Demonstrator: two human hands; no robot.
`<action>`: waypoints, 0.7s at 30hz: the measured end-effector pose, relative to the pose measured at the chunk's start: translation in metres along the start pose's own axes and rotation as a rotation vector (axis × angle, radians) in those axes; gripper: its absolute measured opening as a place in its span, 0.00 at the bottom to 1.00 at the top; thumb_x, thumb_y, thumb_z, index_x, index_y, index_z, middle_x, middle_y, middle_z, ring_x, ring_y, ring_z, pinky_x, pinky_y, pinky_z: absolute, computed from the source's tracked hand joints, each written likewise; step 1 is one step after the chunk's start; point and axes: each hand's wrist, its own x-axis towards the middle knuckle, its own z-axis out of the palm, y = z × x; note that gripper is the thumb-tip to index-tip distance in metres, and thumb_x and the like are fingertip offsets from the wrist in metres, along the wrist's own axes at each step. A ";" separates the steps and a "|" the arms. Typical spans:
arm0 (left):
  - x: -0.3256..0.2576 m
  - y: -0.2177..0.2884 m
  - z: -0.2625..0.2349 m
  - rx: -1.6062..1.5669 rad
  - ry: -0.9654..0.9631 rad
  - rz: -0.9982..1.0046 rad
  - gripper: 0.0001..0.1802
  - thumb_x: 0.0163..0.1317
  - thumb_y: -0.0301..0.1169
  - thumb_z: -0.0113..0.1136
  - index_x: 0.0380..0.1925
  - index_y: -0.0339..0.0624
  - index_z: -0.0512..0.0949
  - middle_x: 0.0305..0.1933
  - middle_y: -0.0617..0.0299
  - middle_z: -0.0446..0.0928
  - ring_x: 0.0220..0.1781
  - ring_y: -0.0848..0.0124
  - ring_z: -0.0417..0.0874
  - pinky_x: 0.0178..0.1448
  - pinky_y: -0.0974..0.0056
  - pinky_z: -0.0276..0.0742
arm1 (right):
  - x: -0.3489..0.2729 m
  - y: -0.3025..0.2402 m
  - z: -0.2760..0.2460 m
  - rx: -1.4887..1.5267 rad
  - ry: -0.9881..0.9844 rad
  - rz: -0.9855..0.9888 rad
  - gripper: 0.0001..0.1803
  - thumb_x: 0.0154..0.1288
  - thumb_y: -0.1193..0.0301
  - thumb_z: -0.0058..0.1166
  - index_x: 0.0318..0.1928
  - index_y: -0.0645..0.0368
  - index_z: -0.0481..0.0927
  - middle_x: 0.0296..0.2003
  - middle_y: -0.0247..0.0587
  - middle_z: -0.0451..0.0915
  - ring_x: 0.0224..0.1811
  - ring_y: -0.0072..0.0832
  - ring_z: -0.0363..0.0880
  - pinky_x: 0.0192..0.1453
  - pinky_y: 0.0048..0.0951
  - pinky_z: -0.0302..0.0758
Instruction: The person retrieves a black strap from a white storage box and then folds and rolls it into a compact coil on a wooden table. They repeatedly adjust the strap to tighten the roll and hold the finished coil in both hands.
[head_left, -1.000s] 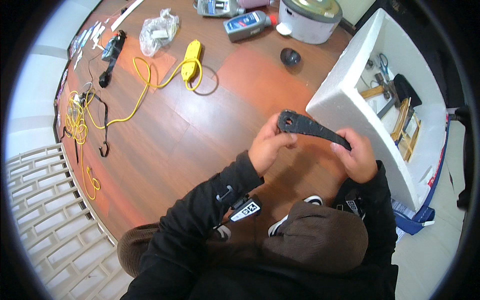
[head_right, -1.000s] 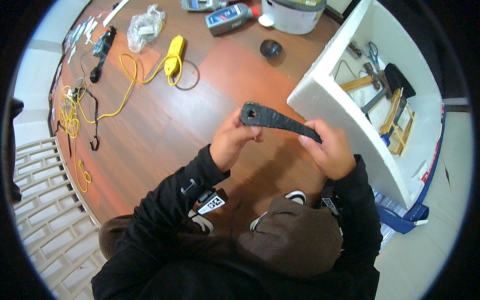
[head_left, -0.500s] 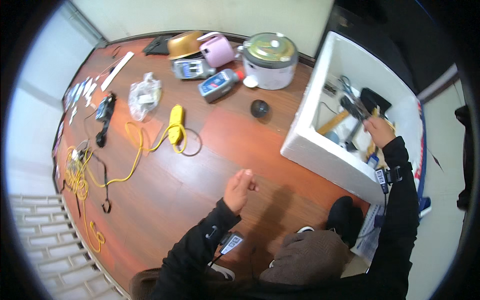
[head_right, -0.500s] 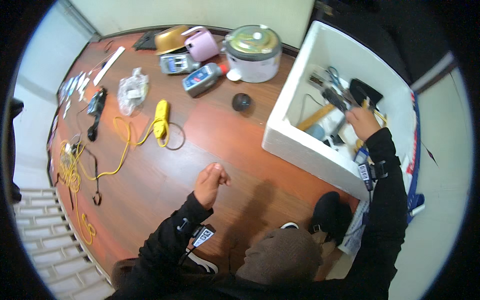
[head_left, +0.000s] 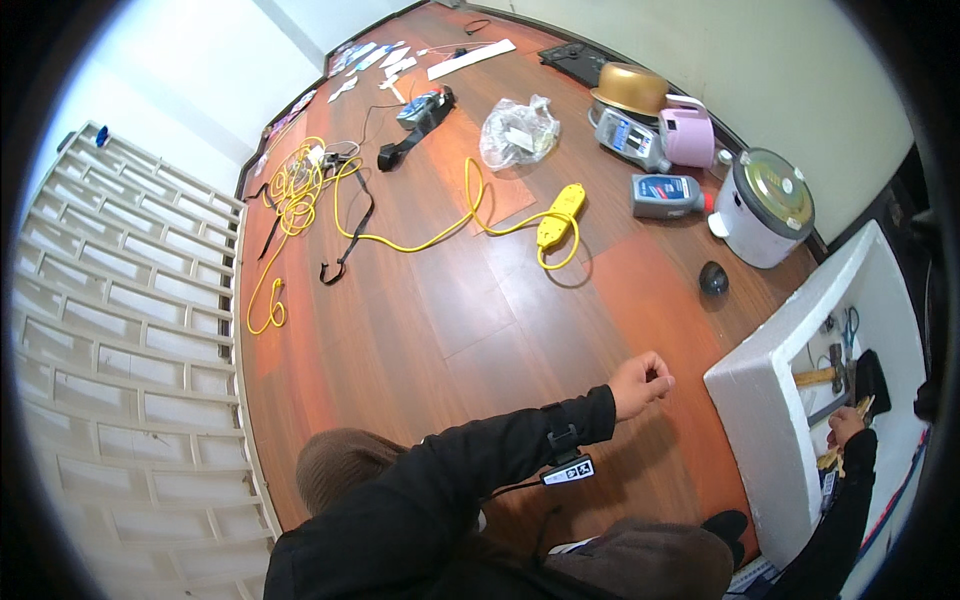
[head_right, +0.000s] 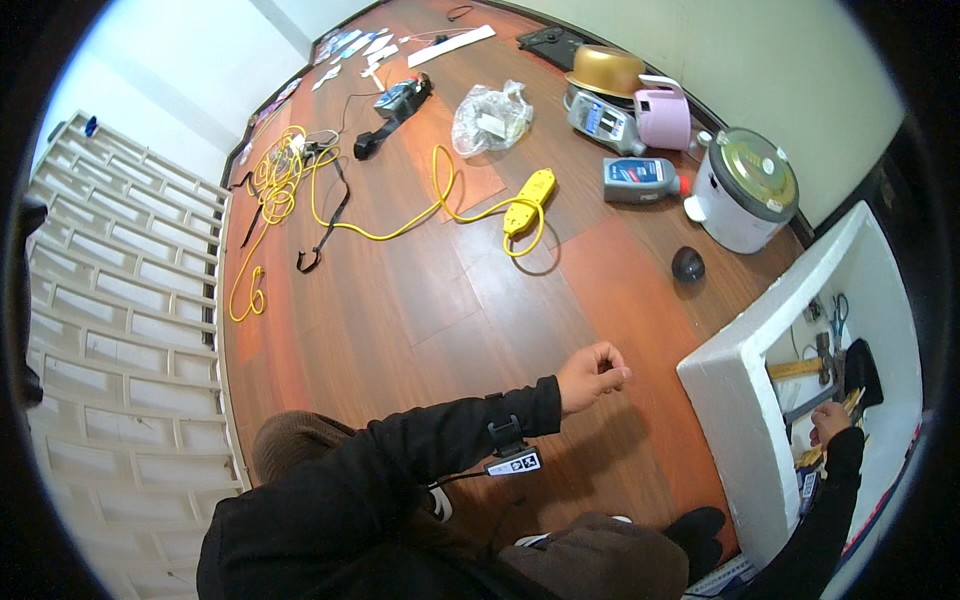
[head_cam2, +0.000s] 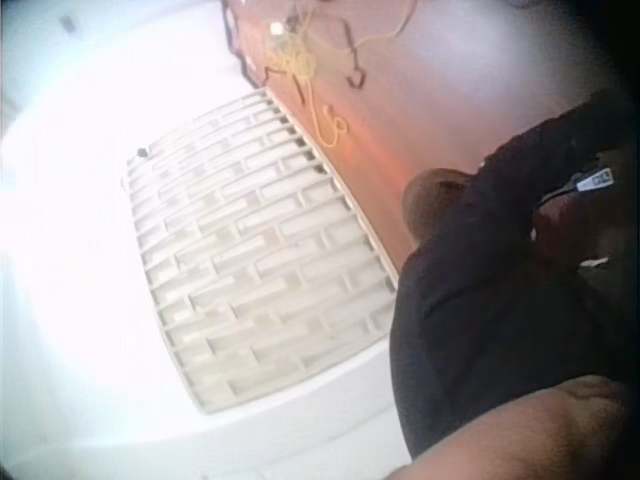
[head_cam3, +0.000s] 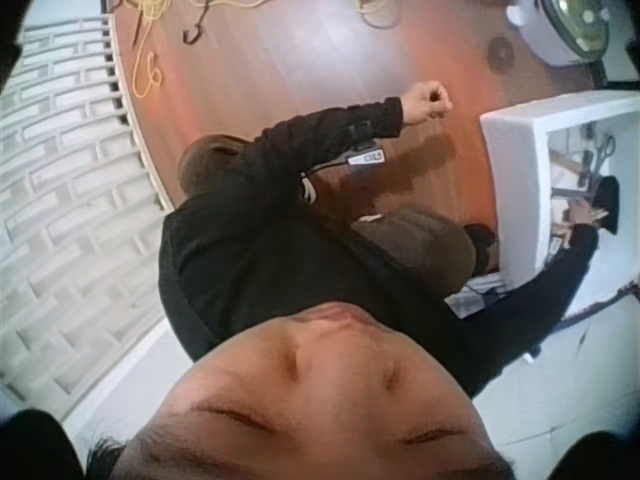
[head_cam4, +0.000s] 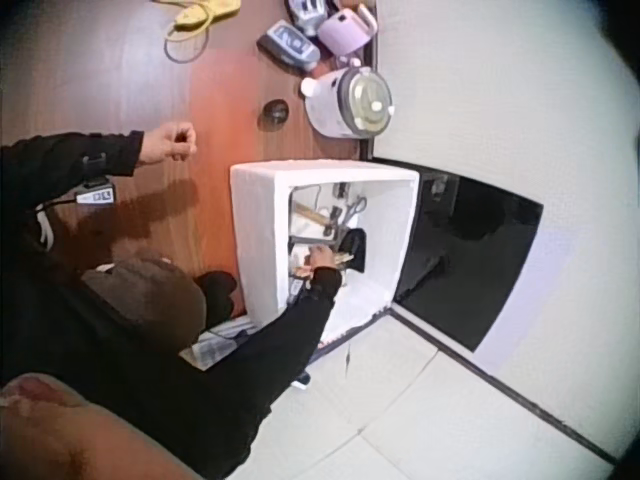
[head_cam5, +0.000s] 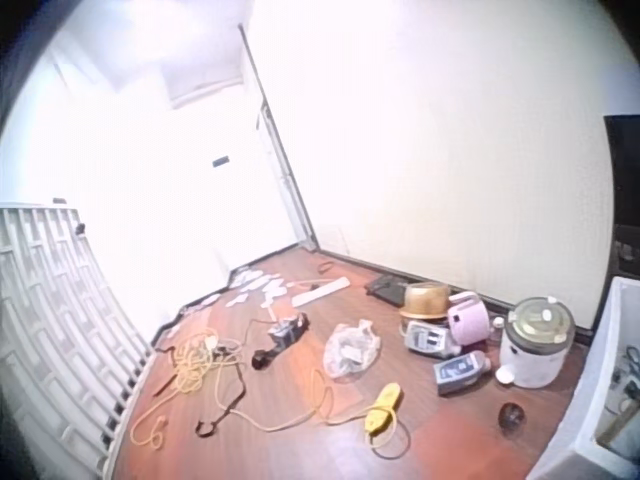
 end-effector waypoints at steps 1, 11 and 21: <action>0.001 -0.001 -0.003 0.029 0.013 0.000 0.08 0.65 0.29 0.60 0.33 0.42 0.70 0.28 0.66 0.74 0.29 0.79 0.73 0.35 0.72 0.72 | -0.005 -0.010 -0.001 0.138 0.036 -0.021 0.12 0.64 0.68 0.47 0.43 0.62 0.76 0.17 0.41 0.76 0.15 0.31 0.78 0.13 0.31 0.69; 0.010 0.001 -0.014 -0.061 0.074 0.070 0.08 0.64 0.28 0.60 0.32 0.42 0.70 0.26 0.69 0.69 0.25 0.79 0.69 0.29 0.72 0.69 | -0.132 -0.214 0.054 -0.270 0.303 -0.849 0.33 0.60 0.74 0.52 0.67 0.62 0.62 0.66 0.53 0.63 0.67 0.44 0.62 0.73 0.42 0.54; 0.006 -0.006 -0.041 -0.173 0.213 -0.006 0.08 0.63 0.26 0.59 0.37 0.43 0.70 0.26 0.70 0.68 0.24 0.80 0.68 0.28 0.71 0.68 | -0.136 -0.219 0.107 -0.336 0.567 -0.723 0.37 0.57 0.74 0.52 0.69 0.59 0.60 0.71 0.52 0.54 0.73 0.51 0.52 0.76 0.49 0.47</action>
